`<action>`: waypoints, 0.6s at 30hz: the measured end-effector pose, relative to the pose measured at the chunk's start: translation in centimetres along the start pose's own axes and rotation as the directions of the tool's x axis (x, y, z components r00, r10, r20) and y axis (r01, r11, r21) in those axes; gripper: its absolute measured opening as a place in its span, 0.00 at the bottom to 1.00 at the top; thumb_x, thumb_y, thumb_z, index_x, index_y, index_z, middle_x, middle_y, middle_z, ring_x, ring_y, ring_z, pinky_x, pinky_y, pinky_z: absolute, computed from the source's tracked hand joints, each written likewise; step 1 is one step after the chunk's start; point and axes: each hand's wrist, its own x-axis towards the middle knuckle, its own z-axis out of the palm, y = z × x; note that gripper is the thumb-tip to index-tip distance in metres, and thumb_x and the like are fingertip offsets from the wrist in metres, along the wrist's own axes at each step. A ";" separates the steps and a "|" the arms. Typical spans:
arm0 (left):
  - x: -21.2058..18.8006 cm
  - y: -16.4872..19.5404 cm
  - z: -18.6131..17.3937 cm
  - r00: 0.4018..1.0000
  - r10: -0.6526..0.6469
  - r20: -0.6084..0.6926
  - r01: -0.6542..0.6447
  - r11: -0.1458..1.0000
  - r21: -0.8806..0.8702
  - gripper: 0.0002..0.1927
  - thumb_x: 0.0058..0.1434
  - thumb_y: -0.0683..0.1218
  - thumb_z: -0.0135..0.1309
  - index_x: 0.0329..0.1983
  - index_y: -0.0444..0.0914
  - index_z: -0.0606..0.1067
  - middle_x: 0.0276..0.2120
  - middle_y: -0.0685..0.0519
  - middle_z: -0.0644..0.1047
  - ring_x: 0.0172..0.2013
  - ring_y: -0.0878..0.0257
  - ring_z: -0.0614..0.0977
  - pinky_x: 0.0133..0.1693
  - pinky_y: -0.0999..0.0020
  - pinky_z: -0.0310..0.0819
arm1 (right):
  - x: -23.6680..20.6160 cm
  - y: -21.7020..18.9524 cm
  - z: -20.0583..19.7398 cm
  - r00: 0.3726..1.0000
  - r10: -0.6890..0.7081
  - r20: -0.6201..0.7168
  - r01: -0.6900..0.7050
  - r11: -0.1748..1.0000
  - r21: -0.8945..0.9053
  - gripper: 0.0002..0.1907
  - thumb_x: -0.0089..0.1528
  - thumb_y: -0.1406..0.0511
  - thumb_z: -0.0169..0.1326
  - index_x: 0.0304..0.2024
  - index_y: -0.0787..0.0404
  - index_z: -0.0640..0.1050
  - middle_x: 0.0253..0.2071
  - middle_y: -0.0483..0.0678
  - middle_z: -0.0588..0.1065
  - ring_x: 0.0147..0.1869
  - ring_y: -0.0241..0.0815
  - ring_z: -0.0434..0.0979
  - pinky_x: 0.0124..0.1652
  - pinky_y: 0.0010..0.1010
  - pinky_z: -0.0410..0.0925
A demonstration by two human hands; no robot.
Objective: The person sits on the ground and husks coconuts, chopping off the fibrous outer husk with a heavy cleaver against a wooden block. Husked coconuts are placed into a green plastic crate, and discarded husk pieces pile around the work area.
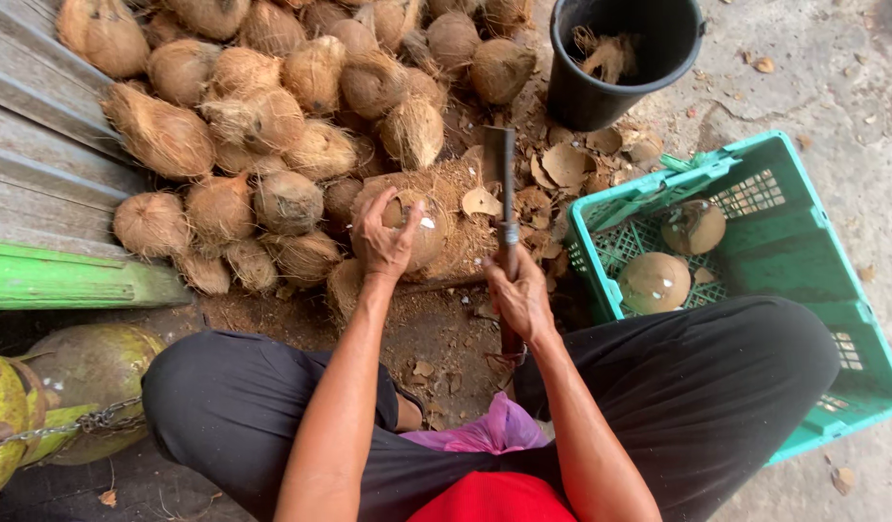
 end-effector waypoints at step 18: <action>2.0 -0.1 1.5 0.976 -0.190 -0.110 0.197 0.978 0.065 0.29 0.59 0.74 0.47 0.45 0.49 0.80 0.49 0.50 0.80 0.43 0.55 0.81 0.37 0.56 0.77 | -0.4 1.6 1.5 0.996 0.059 0.067 -0.068 0.988 0.141 0.18 0.66 0.59 0.57 0.29 0.59 0.65 0.18 0.39 0.66 0.15 0.32 0.63 0.15 0.29 0.60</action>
